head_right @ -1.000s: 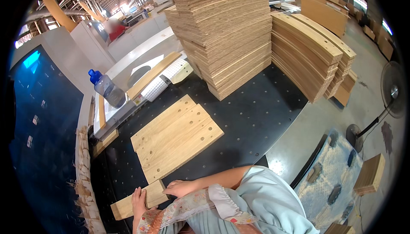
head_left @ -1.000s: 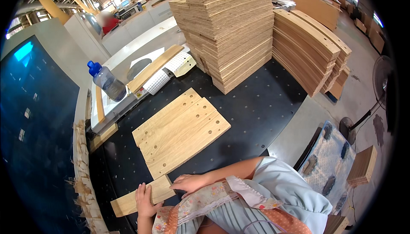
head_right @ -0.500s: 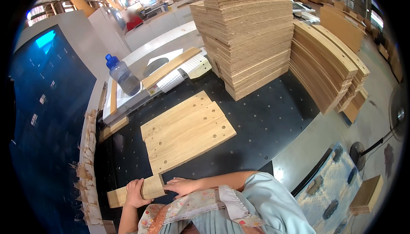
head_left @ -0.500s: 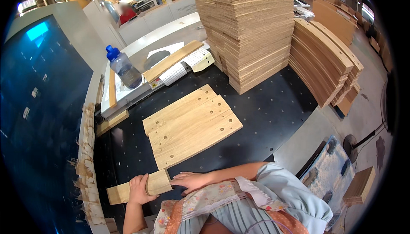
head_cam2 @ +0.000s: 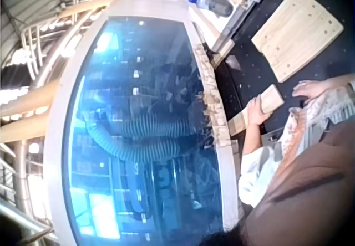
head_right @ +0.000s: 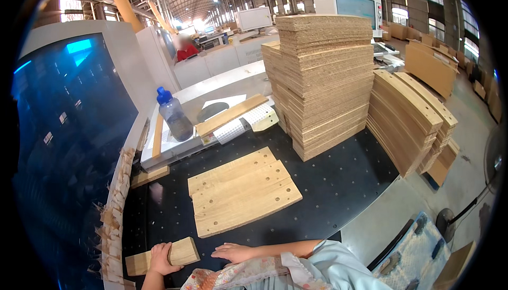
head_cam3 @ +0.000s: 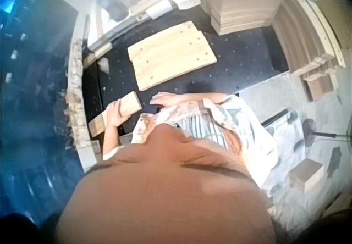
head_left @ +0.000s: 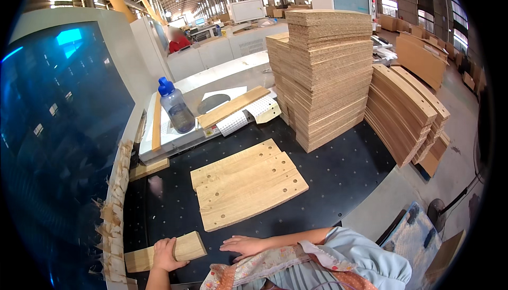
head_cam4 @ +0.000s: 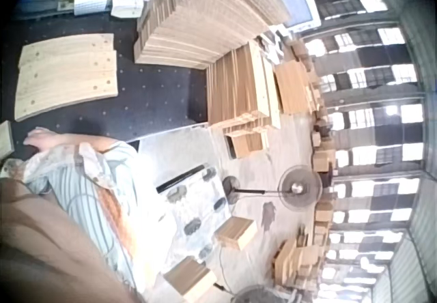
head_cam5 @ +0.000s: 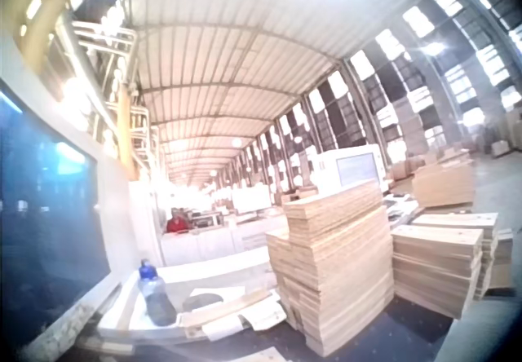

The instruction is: The person sorts and stacks wood boards on a workbench, picking them up from one pile, turning them over, and placing them into a new stack.

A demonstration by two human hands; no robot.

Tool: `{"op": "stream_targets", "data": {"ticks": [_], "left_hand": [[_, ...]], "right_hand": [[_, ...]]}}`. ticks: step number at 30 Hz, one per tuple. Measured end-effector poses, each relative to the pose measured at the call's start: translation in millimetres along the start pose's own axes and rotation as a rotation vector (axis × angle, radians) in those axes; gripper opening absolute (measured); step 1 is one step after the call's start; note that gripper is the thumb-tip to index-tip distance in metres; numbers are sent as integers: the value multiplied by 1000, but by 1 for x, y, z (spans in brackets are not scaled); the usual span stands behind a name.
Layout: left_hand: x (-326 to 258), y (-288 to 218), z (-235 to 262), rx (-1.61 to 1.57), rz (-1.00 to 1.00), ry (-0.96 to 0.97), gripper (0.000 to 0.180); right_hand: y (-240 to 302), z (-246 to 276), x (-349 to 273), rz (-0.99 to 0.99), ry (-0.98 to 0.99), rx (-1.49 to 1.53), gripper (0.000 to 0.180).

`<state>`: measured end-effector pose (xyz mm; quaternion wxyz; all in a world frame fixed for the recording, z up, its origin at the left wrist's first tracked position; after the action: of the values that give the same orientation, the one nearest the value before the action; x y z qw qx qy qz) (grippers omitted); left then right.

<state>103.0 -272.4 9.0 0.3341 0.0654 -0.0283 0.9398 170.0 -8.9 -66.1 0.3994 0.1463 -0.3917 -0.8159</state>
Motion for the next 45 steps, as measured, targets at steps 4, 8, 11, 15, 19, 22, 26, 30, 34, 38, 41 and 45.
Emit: {"op": "stream_targets", "data": {"ticks": [4,8,11,15,19,22,26,30,34,38,41,45], "left_hand": [[2,13,-3,37,75,-42,89],[10,26,-4,42,167,-21,88],[19,32,-6,64,177,-33,87],[27,42,-9,105,174,-47,87],[34,44,-9,121,111,-50,87],[37,44,-12,104,108,-20,88],[28,43,-12,158,184,52,94],[28,-4,4,106,208,-55,96],[42,-61,-17,-334,148,-281,84],[84,-100,-37,-519,307,-388,75],[100,-89,-49,-702,537,-341,73],[120,-74,-71,-1141,636,-321,73]], "right_hand": [[2,-2,-1,1,-13,-61,65],[8,-2,-2,10,-40,-69,62],[10,0,-3,1,-48,-82,61],[14,2,-3,1,-38,-76,59],[15,4,-5,18,-65,-33,56],[12,9,-10,42,-103,57,52],[29,39,-34,-64,-144,470,45],[21,89,-92,-55,-525,538,30],[-20,134,-158,-242,-1253,174,29],[-48,155,-192,-477,-1489,-179,41],[-68,141,-187,-627,-1329,-176,51],[-74,140,-188,-610,-1291,-120,54]]}}
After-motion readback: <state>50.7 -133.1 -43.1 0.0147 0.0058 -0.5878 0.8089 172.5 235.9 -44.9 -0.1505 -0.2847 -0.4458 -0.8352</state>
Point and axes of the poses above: each hand's wrist, its own x-axis towards the middle knuckle, its own z-axis out of the back of the hand, y = z × x, the point moved 4 cm from there along x, towards the middle knuckle, and after that the axes turned 7 degrees about x, right-handed, at the moved point
